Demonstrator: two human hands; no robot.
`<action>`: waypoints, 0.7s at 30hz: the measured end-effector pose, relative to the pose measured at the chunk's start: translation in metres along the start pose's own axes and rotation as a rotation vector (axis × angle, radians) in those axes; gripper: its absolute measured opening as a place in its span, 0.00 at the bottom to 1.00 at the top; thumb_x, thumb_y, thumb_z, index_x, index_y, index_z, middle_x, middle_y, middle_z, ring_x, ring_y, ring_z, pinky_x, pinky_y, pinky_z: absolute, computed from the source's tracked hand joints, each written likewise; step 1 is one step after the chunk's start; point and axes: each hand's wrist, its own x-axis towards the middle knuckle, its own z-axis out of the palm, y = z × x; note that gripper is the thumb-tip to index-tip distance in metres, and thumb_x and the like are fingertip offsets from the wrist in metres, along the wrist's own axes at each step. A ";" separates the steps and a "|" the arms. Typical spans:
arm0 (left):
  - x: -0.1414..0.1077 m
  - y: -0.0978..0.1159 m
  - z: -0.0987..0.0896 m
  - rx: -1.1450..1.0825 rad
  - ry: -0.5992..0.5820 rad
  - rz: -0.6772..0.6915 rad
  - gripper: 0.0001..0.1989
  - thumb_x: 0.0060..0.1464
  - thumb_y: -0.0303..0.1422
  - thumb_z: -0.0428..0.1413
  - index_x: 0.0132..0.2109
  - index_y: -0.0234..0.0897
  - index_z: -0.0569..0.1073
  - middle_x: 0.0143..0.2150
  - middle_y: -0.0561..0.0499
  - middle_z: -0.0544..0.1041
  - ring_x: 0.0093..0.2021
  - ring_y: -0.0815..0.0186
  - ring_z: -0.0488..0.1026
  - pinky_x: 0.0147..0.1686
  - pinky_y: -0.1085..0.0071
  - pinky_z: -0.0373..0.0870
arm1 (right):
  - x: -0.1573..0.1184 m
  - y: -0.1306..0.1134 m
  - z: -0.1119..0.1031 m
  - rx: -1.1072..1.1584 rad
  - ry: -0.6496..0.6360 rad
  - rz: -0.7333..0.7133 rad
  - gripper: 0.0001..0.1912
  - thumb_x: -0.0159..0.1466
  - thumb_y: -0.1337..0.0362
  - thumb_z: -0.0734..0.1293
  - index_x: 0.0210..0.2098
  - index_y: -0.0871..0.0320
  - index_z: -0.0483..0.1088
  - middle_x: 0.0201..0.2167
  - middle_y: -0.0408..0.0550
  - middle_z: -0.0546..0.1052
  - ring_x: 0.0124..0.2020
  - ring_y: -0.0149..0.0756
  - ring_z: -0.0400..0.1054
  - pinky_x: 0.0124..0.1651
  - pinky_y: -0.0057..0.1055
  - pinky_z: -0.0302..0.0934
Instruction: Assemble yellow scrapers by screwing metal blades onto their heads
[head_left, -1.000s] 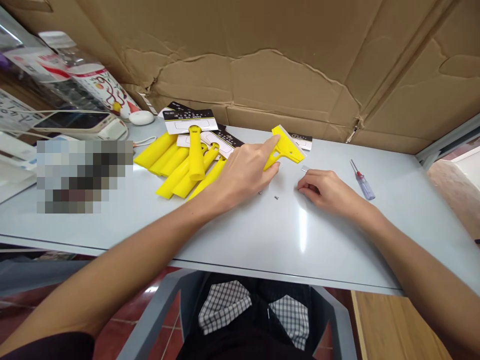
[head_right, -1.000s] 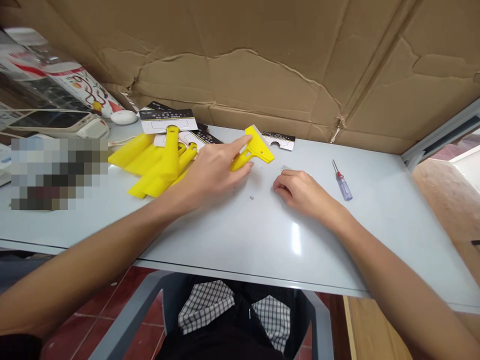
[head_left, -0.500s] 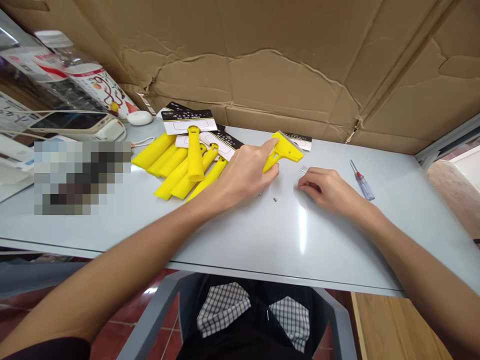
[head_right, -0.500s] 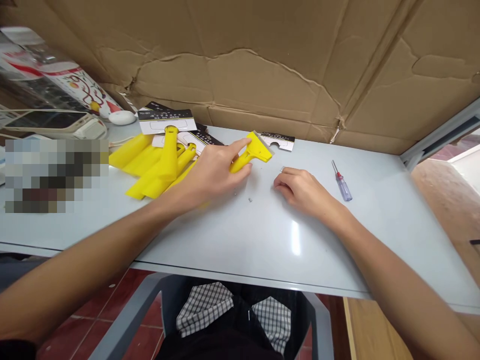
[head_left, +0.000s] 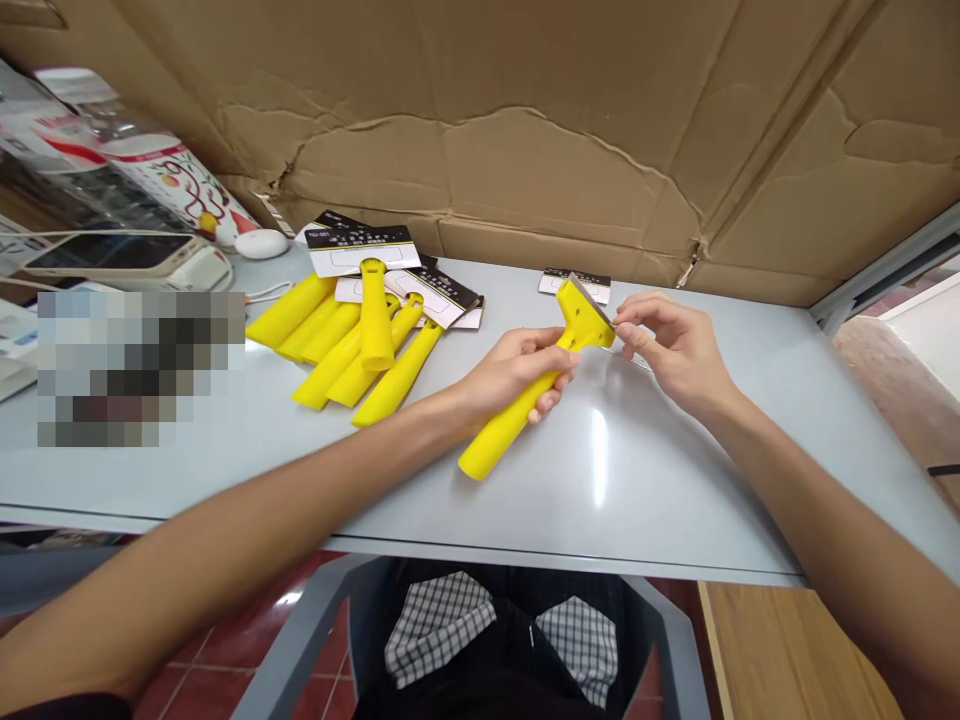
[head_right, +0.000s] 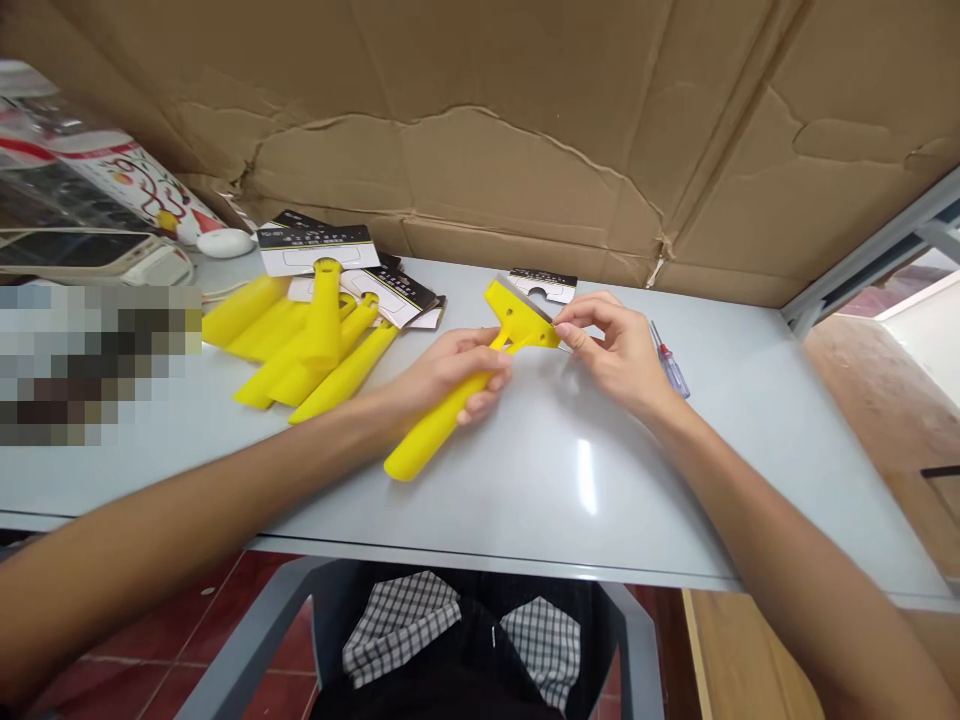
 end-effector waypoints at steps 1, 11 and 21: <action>0.001 -0.002 -0.001 -0.031 -0.016 -0.005 0.12 0.54 0.34 0.67 0.39 0.37 0.71 0.26 0.57 0.70 0.17 0.75 0.63 0.14 0.77 0.59 | 0.001 0.000 0.000 0.053 -0.010 0.038 0.11 0.63 0.52 0.79 0.37 0.52 0.81 0.44 0.49 0.77 0.40 0.38 0.73 0.33 0.33 0.72; 0.000 0.000 -0.001 -0.077 -0.022 0.022 0.10 0.55 0.34 0.64 0.37 0.38 0.70 0.25 0.58 0.70 0.15 0.76 0.62 0.13 0.77 0.58 | -0.001 0.004 0.001 0.257 -0.087 0.148 0.08 0.64 0.54 0.80 0.37 0.50 0.84 0.47 0.47 0.78 0.41 0.35 0.72 0.37 0.33 0.70; 0.000 -0.005 0.000 -0.051 -0.036 0.033 0.11 0.55 0.34 0.65 0.40 0.37 0.71 0.25 0.59 0.70 0.15 0.76 0.63 0.13 0.78 0.61 | -0.002 0.001 0.005 0.200 -0.097 0.129 0.10 0.64 0.52 0.79 0.37 0.51 0.83 0.46 0.48 0.78 0.39 0.35 0.72 0.37 0.34 0.70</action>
